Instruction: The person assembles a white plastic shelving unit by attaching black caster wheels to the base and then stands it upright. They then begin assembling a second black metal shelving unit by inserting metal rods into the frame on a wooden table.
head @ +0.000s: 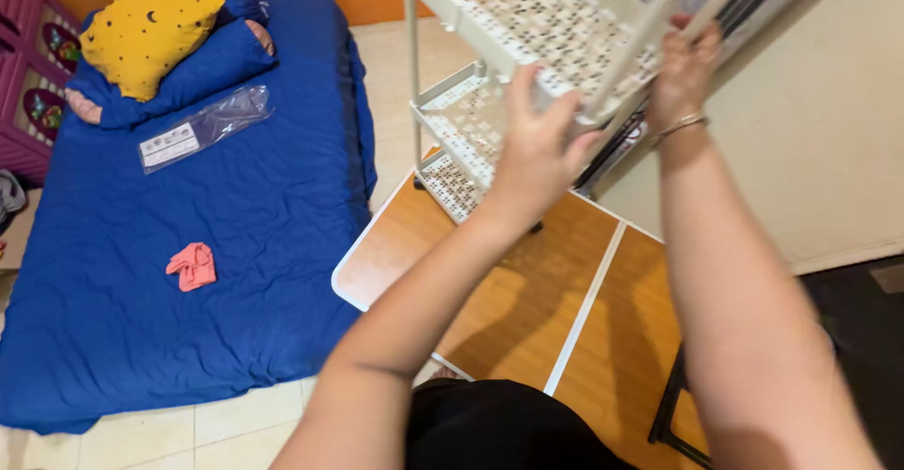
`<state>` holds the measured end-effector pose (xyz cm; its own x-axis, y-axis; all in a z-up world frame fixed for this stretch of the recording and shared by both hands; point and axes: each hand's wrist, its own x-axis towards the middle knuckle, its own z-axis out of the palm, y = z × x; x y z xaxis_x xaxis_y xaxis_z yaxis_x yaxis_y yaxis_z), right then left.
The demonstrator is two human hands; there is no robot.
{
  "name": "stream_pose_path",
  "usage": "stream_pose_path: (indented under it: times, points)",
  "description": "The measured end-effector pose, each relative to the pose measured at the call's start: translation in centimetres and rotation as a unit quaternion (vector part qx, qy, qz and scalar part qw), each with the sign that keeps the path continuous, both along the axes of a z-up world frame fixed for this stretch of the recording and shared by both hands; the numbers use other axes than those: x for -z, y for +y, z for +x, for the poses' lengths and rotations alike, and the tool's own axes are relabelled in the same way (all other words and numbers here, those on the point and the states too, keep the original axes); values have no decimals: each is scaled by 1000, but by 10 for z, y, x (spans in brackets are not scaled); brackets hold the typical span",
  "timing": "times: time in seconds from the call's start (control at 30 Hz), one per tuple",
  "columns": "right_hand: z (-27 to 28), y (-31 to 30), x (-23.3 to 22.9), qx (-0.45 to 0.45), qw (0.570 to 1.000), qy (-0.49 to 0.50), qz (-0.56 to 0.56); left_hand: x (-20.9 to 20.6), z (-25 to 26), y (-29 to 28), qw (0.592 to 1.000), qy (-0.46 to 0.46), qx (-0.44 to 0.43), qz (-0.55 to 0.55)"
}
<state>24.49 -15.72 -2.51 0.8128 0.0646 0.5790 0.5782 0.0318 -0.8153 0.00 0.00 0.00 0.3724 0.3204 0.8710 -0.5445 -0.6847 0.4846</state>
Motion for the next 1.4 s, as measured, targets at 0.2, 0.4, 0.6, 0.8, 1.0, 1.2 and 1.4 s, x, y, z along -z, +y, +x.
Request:
stream_pose_path:
  times: [0.2, 0.4, 0.6, 0.8, 1.0, 1.2, 1.4]
  points:
    - [25, -20, -14, -90, 990, 76, 82, 11, 54, -17, 996, 73, 55, 7]
    - [-93, -79, 89, 31, 977, 178, 109, 14, 113, -35, 996, 60, 66, -8]
    - [-328, -179, 258, 87, 950, 270, -130, 7, 130, -41, 997, 69, 36, 6]
    - [-486, -264, 308, 152, 808, 540, -180, -2, 115, -29, 992, 75, -10, 104]
    - [-478, -268, 306, 111, 650, 714, -236, -15, 100, -33, 982, 121, -62, 130]
    - [-516, -284, 322, 57, 679, 691, -241, -20, 88, -43, 981, 112, -87, 129]
    - [-528, -327, 332, 8, 704, 656, -273, -16, 83, -43, 974, 128, -85, 165]
